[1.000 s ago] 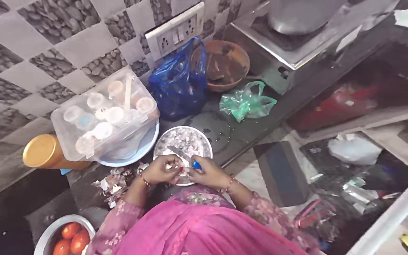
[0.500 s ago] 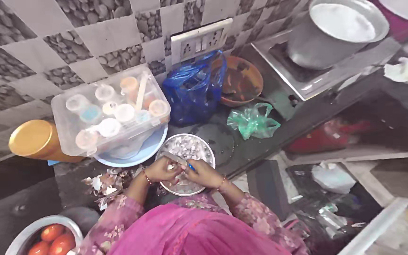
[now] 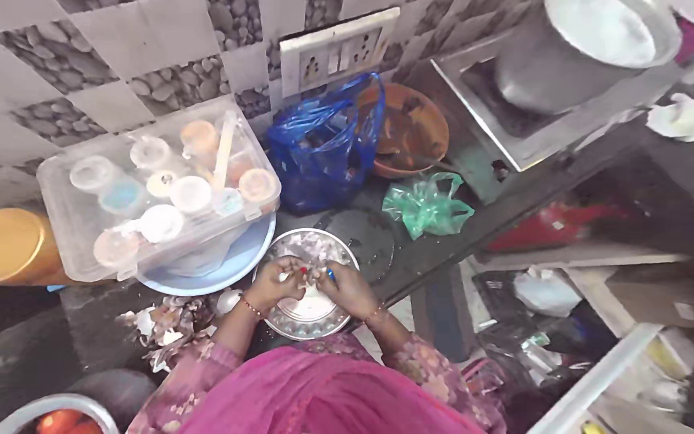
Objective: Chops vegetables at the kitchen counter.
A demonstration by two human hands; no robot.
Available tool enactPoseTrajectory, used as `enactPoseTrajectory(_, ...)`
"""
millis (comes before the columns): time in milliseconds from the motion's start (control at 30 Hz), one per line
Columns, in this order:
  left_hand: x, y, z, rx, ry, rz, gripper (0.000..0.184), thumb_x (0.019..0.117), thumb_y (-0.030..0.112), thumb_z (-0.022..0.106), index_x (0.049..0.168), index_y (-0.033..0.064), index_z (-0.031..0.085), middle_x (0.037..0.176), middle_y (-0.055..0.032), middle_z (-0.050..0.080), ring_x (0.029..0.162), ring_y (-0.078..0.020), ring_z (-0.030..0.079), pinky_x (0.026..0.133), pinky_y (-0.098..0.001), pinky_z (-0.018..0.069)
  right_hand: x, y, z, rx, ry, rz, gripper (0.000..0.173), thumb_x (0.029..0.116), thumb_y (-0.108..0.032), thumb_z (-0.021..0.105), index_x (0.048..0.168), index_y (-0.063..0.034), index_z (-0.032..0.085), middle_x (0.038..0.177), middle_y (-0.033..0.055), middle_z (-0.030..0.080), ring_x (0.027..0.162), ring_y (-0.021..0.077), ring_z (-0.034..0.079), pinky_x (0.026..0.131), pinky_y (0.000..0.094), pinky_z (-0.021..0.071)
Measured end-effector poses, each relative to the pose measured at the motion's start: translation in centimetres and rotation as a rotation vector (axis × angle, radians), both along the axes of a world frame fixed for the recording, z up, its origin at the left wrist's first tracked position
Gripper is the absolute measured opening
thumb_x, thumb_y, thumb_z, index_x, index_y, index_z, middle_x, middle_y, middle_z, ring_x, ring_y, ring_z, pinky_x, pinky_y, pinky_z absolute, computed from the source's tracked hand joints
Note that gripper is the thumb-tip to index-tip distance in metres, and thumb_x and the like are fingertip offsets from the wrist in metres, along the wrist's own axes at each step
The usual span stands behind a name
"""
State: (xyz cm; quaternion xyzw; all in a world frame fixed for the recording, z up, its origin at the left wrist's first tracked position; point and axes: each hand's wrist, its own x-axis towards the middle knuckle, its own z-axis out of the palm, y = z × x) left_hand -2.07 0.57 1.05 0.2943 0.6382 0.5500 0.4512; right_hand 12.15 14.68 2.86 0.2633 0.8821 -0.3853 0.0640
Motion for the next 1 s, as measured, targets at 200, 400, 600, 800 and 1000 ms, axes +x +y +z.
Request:
enactPoseTrajectory(200,0.9,0.0,0.9,-0.094,-0.149,0.248,0.031,0.0857,-0.004,0.065,0.116,-0.0052,0.062,0.099,-0.0066,0.064,0.082,-0.0075,0.063,0.075,-0.024,0.0548,-1.0,1.3,1.5,0.074,-0.173,-0.023,0.041,0.1075,-0.031,0.04,0.122,0.0013,0.061,0.105,0.0212,0.068,0.099,0.0368,0.068,0.086,0.0547,0.0531)
enactPoseTrajectory(400,2.6,-0.3,0.8,0.139,-0.682,0.441,0.027,0.103,0.0,0.041,0.128,-0.0013,0.051,0.101,-0.0043,0.065,0.085,-0.0092,0.065,0.08,-0.0245,0.0557,-1.2,1.1,1.5,0.252,-0.198,-0.093,0.039,0.1087,-0.029,0.041,0.12,-0.0021,0.066,0.114,0.0203,0.07,0.106,0.0378,0.069,0.088,0.057,0.0527)
enactPoseTrajectory(600,3.8,0.3,1.8,0.226,-0.952,0.619,0.045,0.1127,0.03,0.021,0.114,0.0019,0.056,0.102,-0.0101,0.069,0.091,-0.0178,0.071,0.084,-0.0292,0.0584,0.8,-0.4,0.2,0.064,0.301,-0.15,0.036,0.0908,-0.03,0.066,0.107,0.0021,0.07,0.087,0.0142,0.068,0.075,0.0225,0.064,0.07,0.0419,0.0536)
enactPoseTrajectory(800,5.3,0.3,2.1,0.322,-0.918,0.382,0.054,0.1116,0.03,0.01,0.12,0.0041,0.057,0.103,-0.0072,0.069,0.093,-0.0141,0.068,0.082,-0.0277,0.0576,0.8,-3.3,-0.8,0.02,0.528,-0.092,0.034,0.0886,-0.027,0.073,0.105,0.003,0.073,0.101,0.0171,0.073,0.089,0.0229,0.07,0.081,0.0381,0.0576)
enactPoseTrajectory(1000,5.1,-0.4,2.6,0.254,-0.57,0.115,0.041,0.1015,0.01,0.039,0.14,0.0004,0.045,0.124,-0.0051,0.063,0.105,-0.0102,0.065,0.092,-0.0269,0.055,1.7,-1.2,-0.6,-0.531,0.518,-0.231,0.017,0.0916,-0.015,0.067,0.1,-0.0003,0.066,0.081,-0.0007,0.064,0.063,0.0002,0.058,0.06,0.0196,0.0524)
